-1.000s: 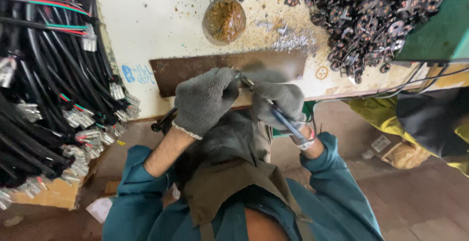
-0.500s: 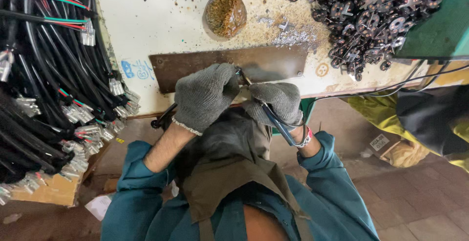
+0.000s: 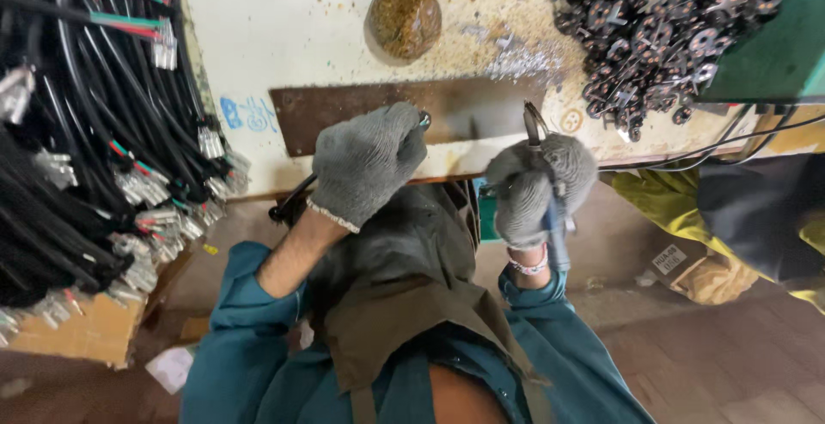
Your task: The person solders insulated wire ends onto small electronic components at a workbench. They hold a component in one gloved hand, position a red or green wire against its terminal, and apply a soldering iron to join them, placing finished pieces aside and repeating the cycle.
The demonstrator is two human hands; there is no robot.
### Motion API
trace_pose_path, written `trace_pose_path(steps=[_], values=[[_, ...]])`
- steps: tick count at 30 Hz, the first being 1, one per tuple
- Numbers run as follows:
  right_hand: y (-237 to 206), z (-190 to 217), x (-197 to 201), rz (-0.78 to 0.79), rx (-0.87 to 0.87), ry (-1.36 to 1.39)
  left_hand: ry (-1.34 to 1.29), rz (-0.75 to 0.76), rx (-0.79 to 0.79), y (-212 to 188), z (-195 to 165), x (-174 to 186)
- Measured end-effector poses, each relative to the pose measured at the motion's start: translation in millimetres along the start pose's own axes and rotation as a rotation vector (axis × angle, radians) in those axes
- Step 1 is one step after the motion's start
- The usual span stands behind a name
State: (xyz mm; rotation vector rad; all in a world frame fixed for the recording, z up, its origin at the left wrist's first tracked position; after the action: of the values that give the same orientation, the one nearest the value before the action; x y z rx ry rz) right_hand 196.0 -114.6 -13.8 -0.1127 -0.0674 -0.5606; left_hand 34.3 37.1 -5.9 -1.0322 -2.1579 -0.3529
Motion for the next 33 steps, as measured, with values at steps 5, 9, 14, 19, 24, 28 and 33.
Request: trace_pose_path(steps=[5, 9, 14, 19, 24, 28, 33], values=[[5.7, -12.3, -17.7, 0.245, -0.018, -0.135, 0.043, 0.013, -0.003, 1.9, -0.3, -1.0], [7.7, -7.9, -23.0, 0.067, 0.171, -0.642, 0.012, 0.014, -0.025, 2.0, -1.0, 0.2], [5.6, -0.2, -38.3, 0.142, 0.162, -0.159, -0.006, 0.068, 0.029, 4.7, 2.4, -4.0], [-15.5, 5.6, -58.7, 0.267, 0.25, -0.762, -0.11, 0.049, 0.096, 5.6, 2.2, -6.9], [-26.8, 14.7, -62.2, 0.167, 0.348, -0.477, -0.052, -0.06, 0.095, 0.8, -6.8, -1.8], [-25.8, 10.9, -56.8, 0.116, -0.098, -0.801, -0.02, -0.1, 0.079, 1.8, -14.8, 1.0], [-10.5, 25.8, -45.7, -0.098, 0.134, -0.528, -0.259, 0.027, 0.131, -8.4, -10.9, 10.0]])
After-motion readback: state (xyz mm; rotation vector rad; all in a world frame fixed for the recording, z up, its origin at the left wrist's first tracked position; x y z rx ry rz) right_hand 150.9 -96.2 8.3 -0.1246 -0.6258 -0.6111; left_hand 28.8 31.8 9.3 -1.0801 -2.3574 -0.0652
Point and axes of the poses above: each hand's wrist, its own y-axis towards the middle knuckle, its own x-axis out of the back of the hand, z = x × y, the point moved 5 cm from there along y, towards the middle knuckle, and after that the axes turned 6 degrees about z, right-handed, at the moved point
